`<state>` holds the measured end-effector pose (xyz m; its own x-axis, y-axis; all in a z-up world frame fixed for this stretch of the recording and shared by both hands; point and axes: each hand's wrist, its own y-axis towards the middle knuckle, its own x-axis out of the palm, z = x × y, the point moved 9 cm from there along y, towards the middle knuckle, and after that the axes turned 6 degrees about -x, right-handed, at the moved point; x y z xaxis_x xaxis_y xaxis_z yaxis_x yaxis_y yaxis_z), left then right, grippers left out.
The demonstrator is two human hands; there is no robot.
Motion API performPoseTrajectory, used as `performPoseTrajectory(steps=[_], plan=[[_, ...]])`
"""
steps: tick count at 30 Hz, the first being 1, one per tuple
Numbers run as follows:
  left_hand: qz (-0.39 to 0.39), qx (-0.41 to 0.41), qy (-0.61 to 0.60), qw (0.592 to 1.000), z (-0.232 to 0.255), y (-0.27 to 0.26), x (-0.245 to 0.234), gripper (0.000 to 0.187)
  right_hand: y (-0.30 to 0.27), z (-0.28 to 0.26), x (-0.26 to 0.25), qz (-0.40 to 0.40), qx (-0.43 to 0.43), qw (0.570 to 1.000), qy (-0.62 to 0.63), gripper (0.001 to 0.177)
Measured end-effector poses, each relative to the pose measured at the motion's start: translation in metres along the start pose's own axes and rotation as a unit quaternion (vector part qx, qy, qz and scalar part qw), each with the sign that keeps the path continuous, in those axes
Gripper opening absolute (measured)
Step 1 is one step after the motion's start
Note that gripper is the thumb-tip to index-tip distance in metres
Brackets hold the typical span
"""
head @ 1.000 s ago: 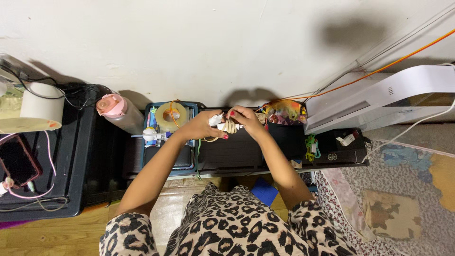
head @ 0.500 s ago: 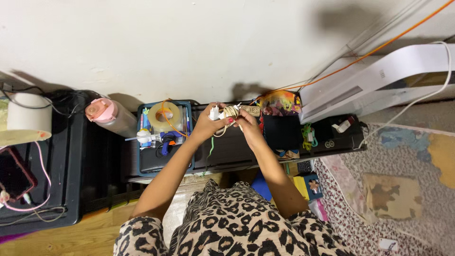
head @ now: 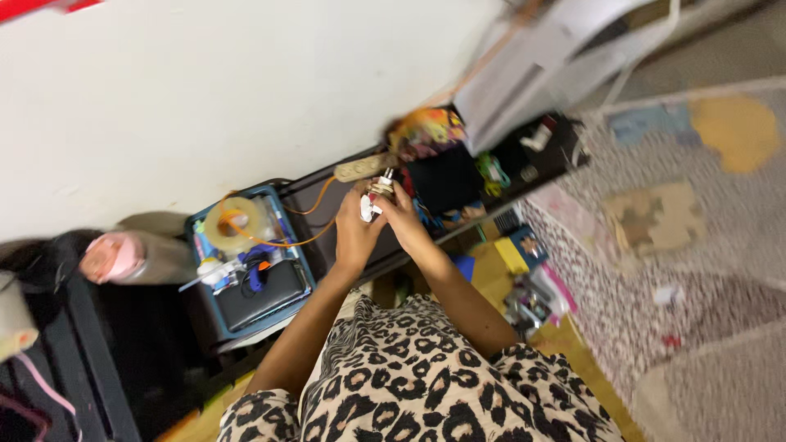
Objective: The person picks up a glue gun, an extension cord, a blue folder, a box, and various small craft supplies from the floor and surfaces, then places them into a pink zippered bag and other storage bins.
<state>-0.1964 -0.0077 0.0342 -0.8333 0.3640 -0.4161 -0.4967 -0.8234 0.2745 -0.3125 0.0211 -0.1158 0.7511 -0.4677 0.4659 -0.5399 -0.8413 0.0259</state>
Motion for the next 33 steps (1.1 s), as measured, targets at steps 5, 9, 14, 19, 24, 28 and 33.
performPoseTrajectory(steps=[5,9,14,19,24,28,33], plan=[[-0.125,0.026,0.004,0.992,0.019,-0.026,0.049,0.074,-0.034,-0.025,-0.048,0.053,-0.066,0.994,-0.069,0.042],[-0.209,0.001,-0.009,0.978,0.023,-0.057,0.084,0.069,-0.079,-0.021,-0.087,0.165,-0.049,0.984,-0.044,0.042],[-0.297,0.049,-0.012,0.954,0.040,-0.111,0.123,0.071,-0.158,-0.023,-0.125,0.274,-0.056,0.960,0.022,0.031],[-0.419,0.006,-0.035,0.907,0.052,-0.178,0.155,0.073,-0.245,-0.031,-0.141,0.385,-0.105,0.911,0.099,0.027],[-0.456,0.130,-0.109,0.874,0.091,-0.232,0.173,0.076,-0.322,-0.054,-0.161,0.416,-0.153,0.890,0.103,0.029],[-0.518,0.110,-0.190,0.827,0.094,-0.267,0.206,0.068,-0.388,-0.055,-0.196,0.495,-0.144,0.855,0.055,0.022],[-0.447,0.054,-0.176,0.875,0.079,-0.266,0.259,0.040,-0.455,-0.115,-0.245,0.506,-0.202,0.836,0.069,0.024]])
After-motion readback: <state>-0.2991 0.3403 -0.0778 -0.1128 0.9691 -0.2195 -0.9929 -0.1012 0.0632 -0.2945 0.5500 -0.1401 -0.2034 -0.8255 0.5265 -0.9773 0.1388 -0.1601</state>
